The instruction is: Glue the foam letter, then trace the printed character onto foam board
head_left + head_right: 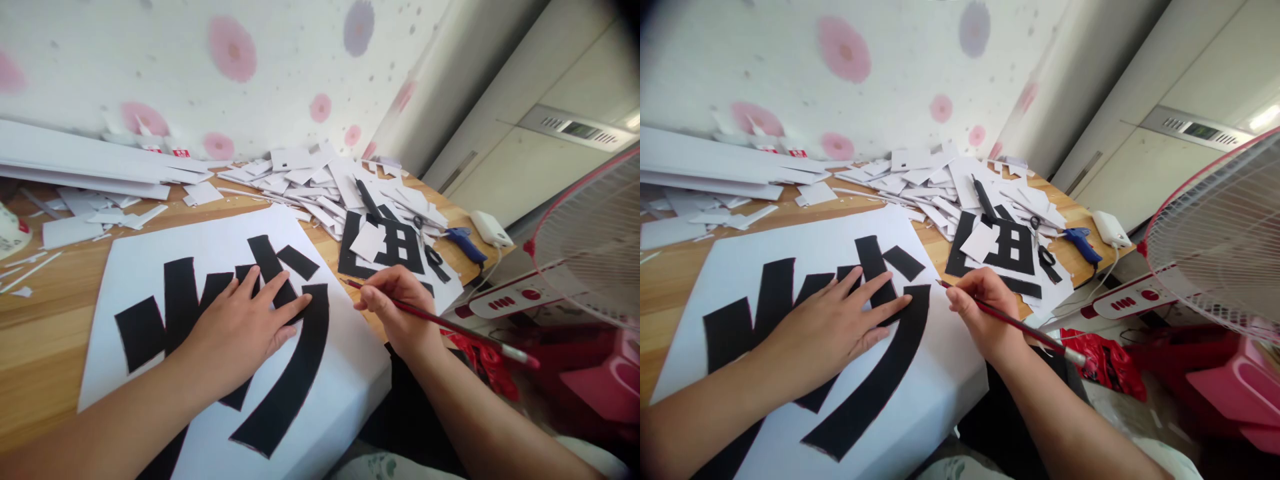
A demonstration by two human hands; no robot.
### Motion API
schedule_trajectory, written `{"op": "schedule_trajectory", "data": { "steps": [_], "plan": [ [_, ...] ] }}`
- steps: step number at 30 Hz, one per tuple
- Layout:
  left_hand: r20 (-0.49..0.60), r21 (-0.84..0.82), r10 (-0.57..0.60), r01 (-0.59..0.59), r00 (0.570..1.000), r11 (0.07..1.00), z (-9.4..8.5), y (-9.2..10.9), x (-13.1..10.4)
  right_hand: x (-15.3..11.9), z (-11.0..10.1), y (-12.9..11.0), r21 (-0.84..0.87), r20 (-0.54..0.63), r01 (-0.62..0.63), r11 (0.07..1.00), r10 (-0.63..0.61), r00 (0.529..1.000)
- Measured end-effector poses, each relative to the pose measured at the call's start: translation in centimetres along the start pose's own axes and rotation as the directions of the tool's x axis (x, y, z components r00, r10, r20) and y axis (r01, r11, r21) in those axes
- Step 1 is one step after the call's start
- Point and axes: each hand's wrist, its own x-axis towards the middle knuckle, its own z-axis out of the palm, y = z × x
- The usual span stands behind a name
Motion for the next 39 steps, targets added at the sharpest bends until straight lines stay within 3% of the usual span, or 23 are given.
{"op": "schedule_trajectory", "data": {
  "steps": [4, 9, 17, 26, 39],
  "plan": [
    [0.003, 0.019, 0.011, -0.011, 1.0, 1.0, -0.1, 0.1, -0.1, -1.2, -0.3, 0.3, -0.003, 0.088, -0.086, 0.996, 0.086, 0.992],
    [-0.003, 0.004, 0.001, -0.001, 1.0, 1.0, -0.2, 0.3, -0.1, -1.3, 0.0, 0.9, 0.019, 0.102, -0.146, 0.989, 0.143, 0.984],
    [-0.012, 0.014, 0.01, -0.01, 1.0, 1.0, 0.0, 0.2, -0.1, -1.1, 0.5, 1.1, -0.174, 0.079, -0.074, 0.982, 0.088, 0.993],
    [0.043, 0.015, 0.007, -0.007, 0.999, 1.0, -0.1, 0.2, 0.0, -1.3, 0.4, 0.8, -0.243, 0.126, 0.028, 0.97, 0.003, 0.992],
    [0.013, -0.017, 0.014, -0.013, 1.0, 1.0, 0.4, -0.1, -0.2, -1.6, 0.0, 0.2, -0.267, 0.174, 0.086, 0.96, -0.04, 0.984]
  ]
}}
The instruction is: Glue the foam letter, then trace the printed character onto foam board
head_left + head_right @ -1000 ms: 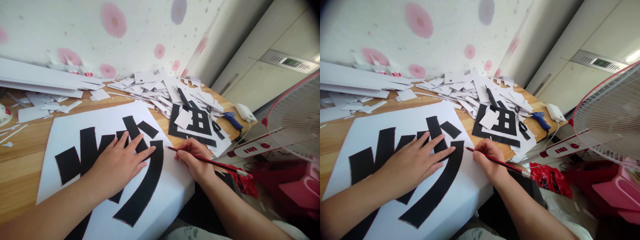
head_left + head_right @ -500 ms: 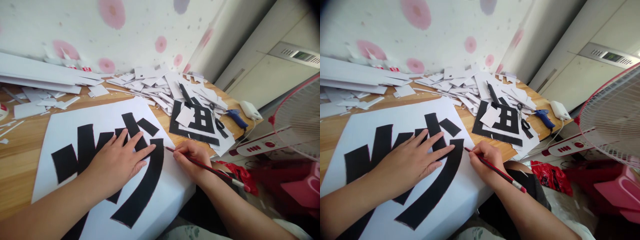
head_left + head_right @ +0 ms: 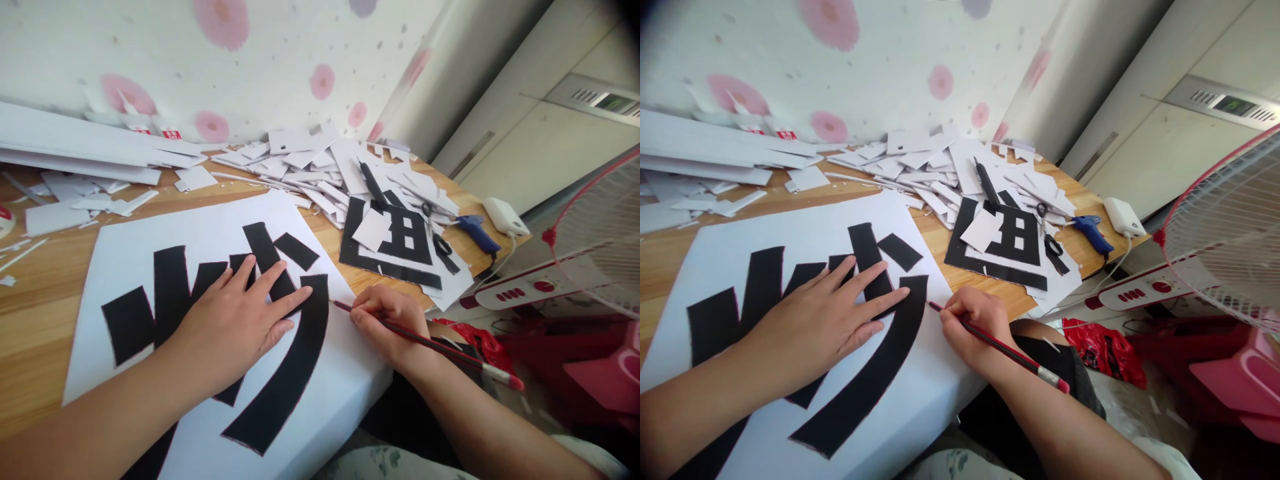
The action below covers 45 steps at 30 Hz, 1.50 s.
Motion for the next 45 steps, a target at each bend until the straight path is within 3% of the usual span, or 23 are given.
{"op": "schedule_trajectory", "data": {
  "steps": [17, 24, 33, 40, 45],
  "plan": [
    [0.026, 0.06, 0.02, -0.022, 0.999, 0.998, -0.4, 0.2, 0.1, -0.4, -0.3, 0.5, 0.113, 0.034, 0.082, 0.99, -0.086, 0.996],
    [0.041, 0.053, 0.02, -0.022, 0.999, 0.998, -0.7, 0.5, 0.0, -0.5, -0.4, 1.1, 0.464, -0.077, 0.03, 0.886, 0.006, 0.997],
    [0.05, 0.051, 0.037, -0.039, 0.998, 0.998, -1.0, 0.7, 0.1, -1.6, 0.4, -0.5, 0.146, -0.087, -0.01, 0.989, 0.023, 0.996],
    [0.034, 0.039, 0.035, -0.036, 0.999, 0.999, -0.7, 0.7, 0.0, -1.7, 0.7, -0.6, 0.018, -0.097, 0.01, 1.0, -0.008, 0.995],
    [0.041, 0.039, 0.026, -0.027, 0.999, 0.999, -0.7, 0.6, 0.0, -1.7, 0.4, -0.7, 0.032, -0.058, 0.077, 0.996, -0.075, 0.995]
  ]
}}
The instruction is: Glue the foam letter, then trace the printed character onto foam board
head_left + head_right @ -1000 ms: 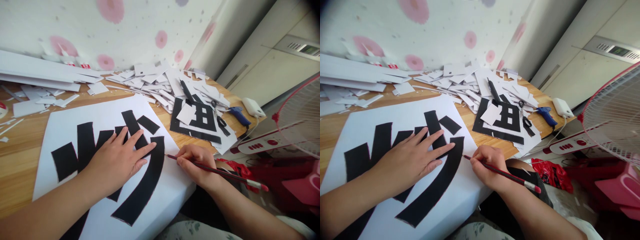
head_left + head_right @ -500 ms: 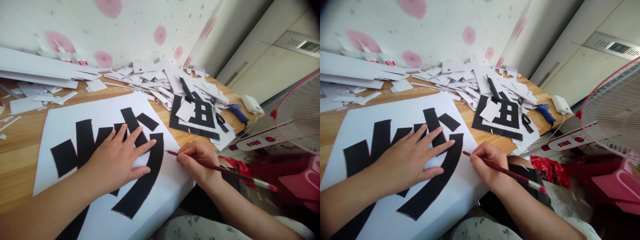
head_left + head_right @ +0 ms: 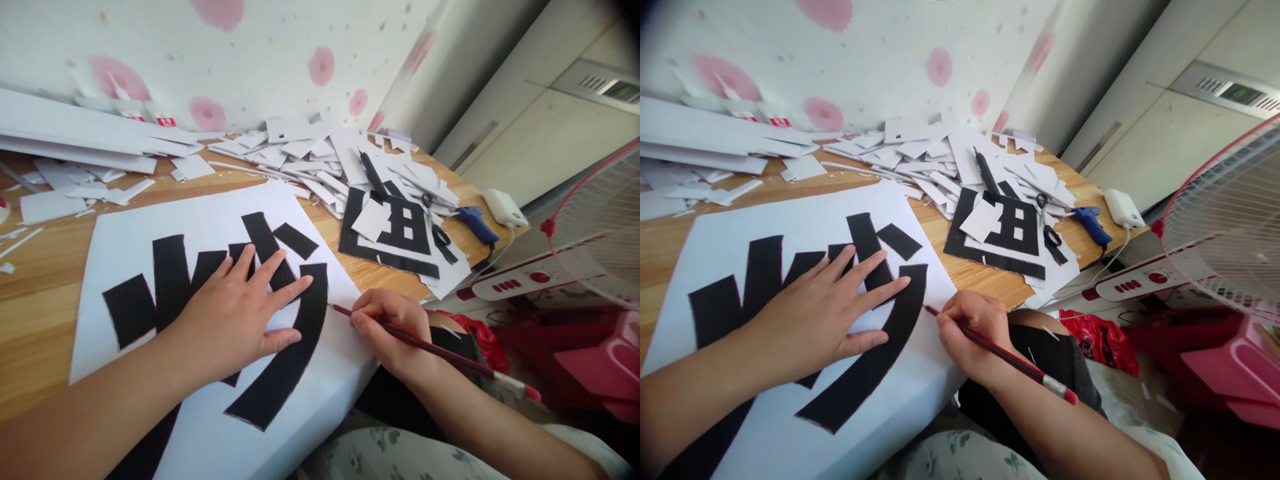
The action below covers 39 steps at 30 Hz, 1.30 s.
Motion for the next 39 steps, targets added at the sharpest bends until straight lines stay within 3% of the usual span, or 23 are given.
{"op": "schedule_trajectory", "data": {
  "steps": [16, 23, 30, 35, 39],
  "plan": [
    [0.045, -0.02, -0.022, 0.023, 0.999, 1.0, -0.2, 0.1, 0.0, 0.0, -0.8, -0.2, 0.042, 0.166, 0.218, 0.975, -0.222, 0.961],
    [0.035, -0.023, -0.032, 0.033, 0.999, 0.999, -0.3, 0.1, 0.1, 0.0, -0.9, -0.1, 0.063, 0.174, 0.244, 0.968, -0.251, 0.952],
    [0.034, 0.01, -0.022, 0.022, 0.999, 1.0, -0.4, 0.2, 0.0, 0.1, -1.2, -0.1, 0.03, 0.245, 0.337, 0.941, -0.333, 0.91],
    [0.025, -0.007, -0.038, 0.038, 0.999, 0.999, -0.5, 0.4, 0.0, -0.1, -1.2, 0.1, 0.05, 0.239, 0.31, 0.949, -0.313, 0.919],
    [0.042, -0.009, -0.046, 0.047, 0.998, 0.999, -0.6, 0.4, 0.1, -0.1, -1.1, -0.3, 0.055, 0.254, 0.169, 0.984, -0.177, 0.951]
  ]
}}
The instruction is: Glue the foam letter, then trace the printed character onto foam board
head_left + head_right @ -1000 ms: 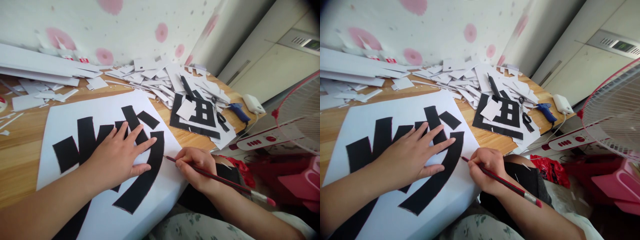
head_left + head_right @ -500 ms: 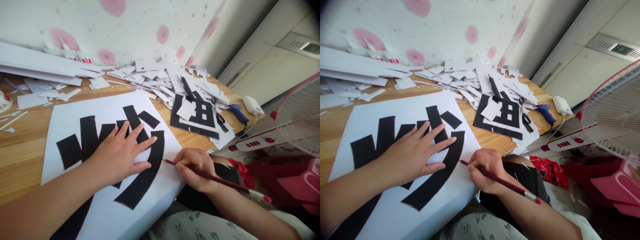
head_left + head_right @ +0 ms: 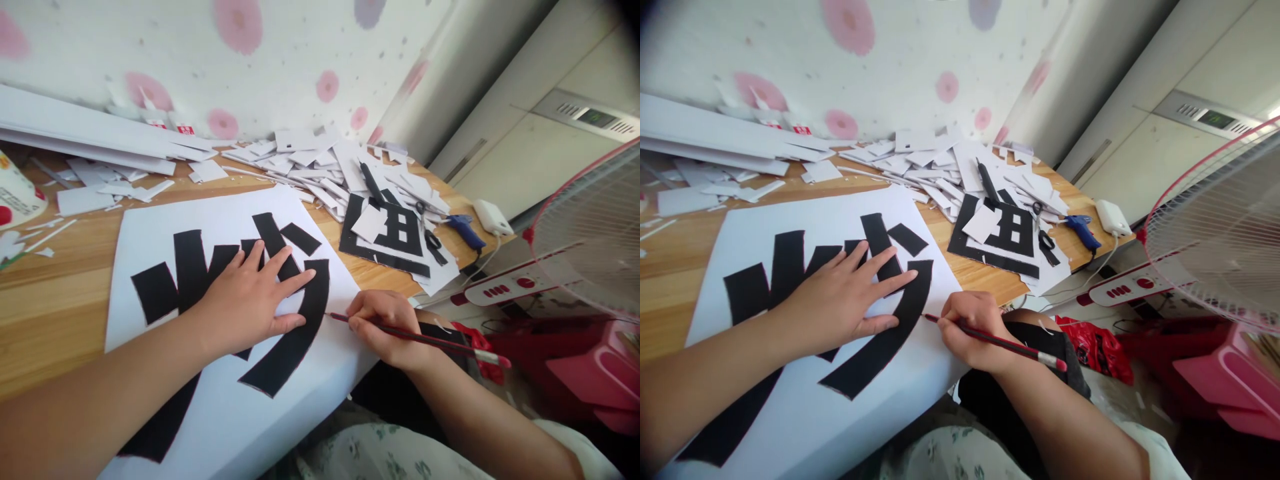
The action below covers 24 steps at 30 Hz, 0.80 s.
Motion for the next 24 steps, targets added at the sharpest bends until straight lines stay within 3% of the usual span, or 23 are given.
{"op": "schedule_trajectory", "data": {
  "steps": [3, 7, 14, 24],
  "plan": [
    [0.014, -0.011, -0.008, 0.008, 1.0, 1.0, 0.0, 0.0, 0.0, -0.6, 0.5, -0.4, 0.118, -0.091, -0.084, 0.989, 0.095, 0.991],
    [0.015, -0.031, -0.012, 0.013, 1.0, 0.999, 0.2, 0.1, 0.0, -2.1, 1.5, -0.8, 0.345, -0.336, -0.041, 0.938, 0.164, 0.927],
    [0.004, -0.053, -0.021, 0.021, 1.0, 0.998, 0.5, 0.0, -0.1, -2.2, 2.4, -1.8, -0.056, -0.329, -0.153, 0.987, 0.127, 0.936],
    [0.024, -0.034, -0.027, 0.028, 0.999, 0.999, 0.3, 0.2, -0.1, -2.4, 2.7, -1.9, -0.131, -0.303, -0.105, 0.986, 0.061, 0.951]
  ]
}}
